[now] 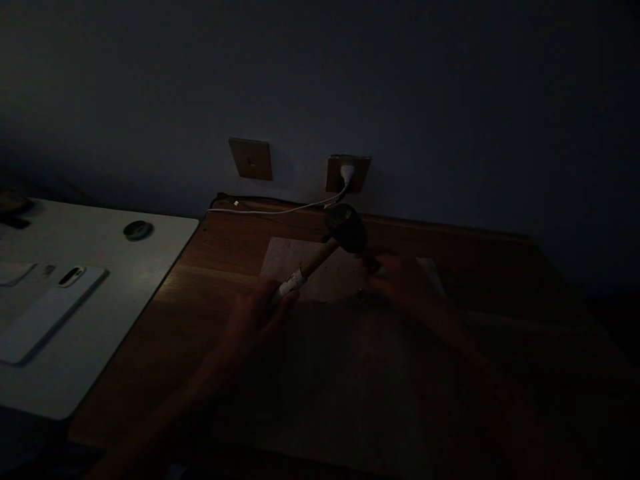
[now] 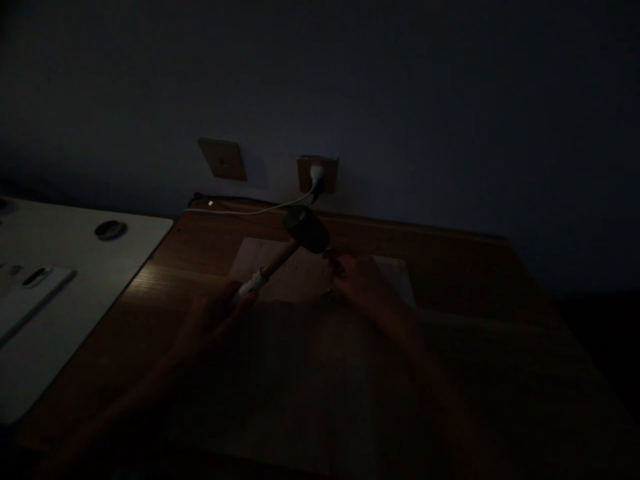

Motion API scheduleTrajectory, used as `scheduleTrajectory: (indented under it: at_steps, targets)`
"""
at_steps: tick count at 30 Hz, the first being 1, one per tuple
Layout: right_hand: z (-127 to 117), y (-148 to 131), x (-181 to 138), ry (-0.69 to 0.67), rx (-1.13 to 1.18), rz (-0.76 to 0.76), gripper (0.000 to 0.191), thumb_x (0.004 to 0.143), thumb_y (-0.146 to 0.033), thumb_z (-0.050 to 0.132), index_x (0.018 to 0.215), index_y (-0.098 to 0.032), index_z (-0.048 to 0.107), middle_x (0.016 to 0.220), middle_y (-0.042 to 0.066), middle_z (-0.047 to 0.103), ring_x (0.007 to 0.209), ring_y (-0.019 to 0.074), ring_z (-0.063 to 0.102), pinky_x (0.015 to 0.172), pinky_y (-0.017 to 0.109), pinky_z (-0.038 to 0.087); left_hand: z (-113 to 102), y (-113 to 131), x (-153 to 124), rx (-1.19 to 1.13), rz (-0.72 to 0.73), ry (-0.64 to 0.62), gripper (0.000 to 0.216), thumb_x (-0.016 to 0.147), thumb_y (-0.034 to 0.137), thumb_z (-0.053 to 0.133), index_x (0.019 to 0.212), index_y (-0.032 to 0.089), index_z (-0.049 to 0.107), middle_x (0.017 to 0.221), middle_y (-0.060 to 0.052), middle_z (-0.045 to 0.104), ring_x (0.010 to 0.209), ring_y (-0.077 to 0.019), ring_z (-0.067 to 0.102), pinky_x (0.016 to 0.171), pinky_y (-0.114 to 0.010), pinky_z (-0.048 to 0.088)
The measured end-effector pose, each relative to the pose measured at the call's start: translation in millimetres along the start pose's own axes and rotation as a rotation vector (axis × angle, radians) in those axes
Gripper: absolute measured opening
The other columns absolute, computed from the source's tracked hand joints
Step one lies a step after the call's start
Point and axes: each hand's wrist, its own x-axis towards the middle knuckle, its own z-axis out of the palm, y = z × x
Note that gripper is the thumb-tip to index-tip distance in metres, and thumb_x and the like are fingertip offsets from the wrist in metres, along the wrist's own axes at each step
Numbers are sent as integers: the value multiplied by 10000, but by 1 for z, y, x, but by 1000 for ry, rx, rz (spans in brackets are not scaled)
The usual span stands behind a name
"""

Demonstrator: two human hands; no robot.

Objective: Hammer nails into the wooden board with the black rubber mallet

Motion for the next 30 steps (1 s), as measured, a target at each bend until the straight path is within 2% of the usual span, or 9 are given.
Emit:
scheduleTrajectory:
  at_steps: [4, 7, 13, 20, 25, 30]
  targets:
    - [8, -4, 7, -69, -48, -15, 297, 870, -87, 638, 1061, -223, 819, 1055, 87, 848, 954, 258, 808, 879, 355, 618, 0, 0, 0, 8, 2, -3, 472, 968, 630, 478, 904, 201, 664, 690, -12, 657, 609, -185, 631, 553, -266, 336]
    - [11, -6, 9, -72, -67, -17, 232, 879, -97, 646, 983, -229, 807, 999, 81, 845, 897, 254, 803, 849, 355, 610, 0, -1, 0, 7, 9, -6, 471, 976, 626, 481, 921, 199, 675, 726, -25, 685, 646, -197, 661, 572, -273, 352]
    - [11, -9, 8, -70, -81, -29, 214, 888, -94, 637, 989, -213, 784, 1022, 96, 831, 912, 261, 784, 848, 364, 591, -1, 0, 1, 12, -5, -33, 494, 976, 636, 459, 976, 199, 690, 699, -15, 674, 628, -196, 661, 562, -270, 349]
    - [17, -2, 6, -30, -76, -49, 186, 886, -127, 646, 973, -240, 765, 1016, 88, 812, 903, 260, 765, 818, 364, 584, -1, 2, 1, 36, -18, -42, 491, 966, 636, 450, 945, 200, 675, 687, -14, 654, 614, -191, 641, 552, -268, 331]
    - [22, 4, 5, 13, -82, -59, 146, 875, -151, 662, 936, -240, 760, 985, 92, 797, 965, 288, 751, 881, 415, 588, -3, 4, 1, 20, -4, -44, 504, 972, 647, 445, 920, 198, 668, 675, -7, 640, 600, -187, 633, 555, -267, 341]
    - [28, 7, 6, 78, -85, -50, 176, 872, -190, 688, 1023, -245, 758, 997, 96, 782, 1025, 312, 716, 949, 482, 567, -8, -2, 2, 76, 7, -46, 481, 994, 629, 461, 968, 202, 682, 701, -17, 679, 611, -197, 653, 557, -272, 360]
